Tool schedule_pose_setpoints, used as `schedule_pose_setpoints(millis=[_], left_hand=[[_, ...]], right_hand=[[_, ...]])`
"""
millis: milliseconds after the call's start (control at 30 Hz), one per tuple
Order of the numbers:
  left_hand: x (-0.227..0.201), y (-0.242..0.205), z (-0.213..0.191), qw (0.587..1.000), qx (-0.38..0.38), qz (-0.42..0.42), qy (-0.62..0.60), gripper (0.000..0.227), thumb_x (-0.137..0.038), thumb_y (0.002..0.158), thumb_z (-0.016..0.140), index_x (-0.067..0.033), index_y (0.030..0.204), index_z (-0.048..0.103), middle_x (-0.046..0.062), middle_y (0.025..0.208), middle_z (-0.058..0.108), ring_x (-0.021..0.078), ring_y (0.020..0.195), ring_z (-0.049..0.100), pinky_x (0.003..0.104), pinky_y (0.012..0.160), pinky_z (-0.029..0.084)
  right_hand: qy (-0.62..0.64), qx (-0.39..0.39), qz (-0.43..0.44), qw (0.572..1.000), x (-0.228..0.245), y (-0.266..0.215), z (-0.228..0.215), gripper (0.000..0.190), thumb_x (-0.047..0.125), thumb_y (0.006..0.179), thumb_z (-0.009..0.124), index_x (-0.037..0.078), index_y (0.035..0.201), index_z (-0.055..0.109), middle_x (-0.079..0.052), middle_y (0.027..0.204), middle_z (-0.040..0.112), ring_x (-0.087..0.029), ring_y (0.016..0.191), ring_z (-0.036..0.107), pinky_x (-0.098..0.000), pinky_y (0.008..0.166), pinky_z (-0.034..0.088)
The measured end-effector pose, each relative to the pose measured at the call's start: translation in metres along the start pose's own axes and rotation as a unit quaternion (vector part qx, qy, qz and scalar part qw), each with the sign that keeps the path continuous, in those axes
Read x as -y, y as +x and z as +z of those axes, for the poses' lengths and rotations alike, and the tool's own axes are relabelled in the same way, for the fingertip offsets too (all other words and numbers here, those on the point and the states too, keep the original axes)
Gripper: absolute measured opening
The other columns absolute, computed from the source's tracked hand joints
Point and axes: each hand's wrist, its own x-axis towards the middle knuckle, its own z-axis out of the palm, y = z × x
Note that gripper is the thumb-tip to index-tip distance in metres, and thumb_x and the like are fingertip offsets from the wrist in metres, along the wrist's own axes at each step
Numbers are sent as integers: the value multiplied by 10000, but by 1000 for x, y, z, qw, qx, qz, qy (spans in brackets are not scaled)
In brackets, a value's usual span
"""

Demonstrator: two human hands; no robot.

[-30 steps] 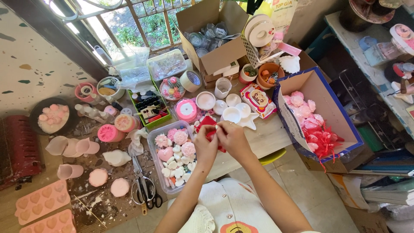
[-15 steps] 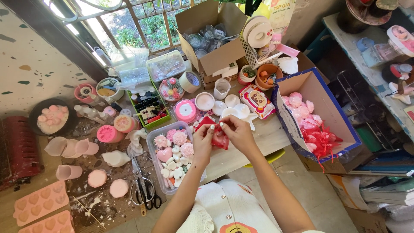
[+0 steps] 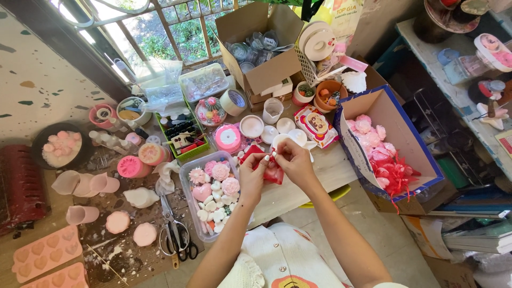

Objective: The person places flower-shaped and heart-shaped wax items into small red drawstring bags by hand.

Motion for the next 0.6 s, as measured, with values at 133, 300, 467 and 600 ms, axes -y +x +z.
schedule_pose_setpoints(millis=[133,300,467,600], left_hand=[[6,6,-2,999,-30,6,31,142,-139,975,670,-6,1012,705,18,893,723,75,802,642,240,740,526],[-7,4,5,998,-37,-36,-36,141,-144,983,640,-15,1036,660,30,914,684,101,730,645,294,565,585],[0,5,10,997,-43,-23,-55,145,-156,993,639,-22,1046,651,27,920,674,94,739,656,277,557,606],[7,8,11,997,-59,4,-42,156,-162,1016,646,-13,1060,664,37,901,667,91,736,628,253,593,569]], right_hand=[[-91,24,-83,992,30,-2,-1,169,-67,867,661,7,1012,708,-76,936,745,-155,850,722,-281,744,570],[-284,42,-199,937,48,-7,9,310,-2,821,708,18,1131,707,-127,1105,687,-293,938,676,-373,816,537],[-375,-24,-252,892,36,-11,19,303,4,842,712,26,1143,726,-118,1173,677,-320,1044,613,-411,906,501],[-409,-59,-296,861,31,-11,22,269,28,853,727,23,1123,732,-89,1197,674,-288,1102,599,-416,961,454]])
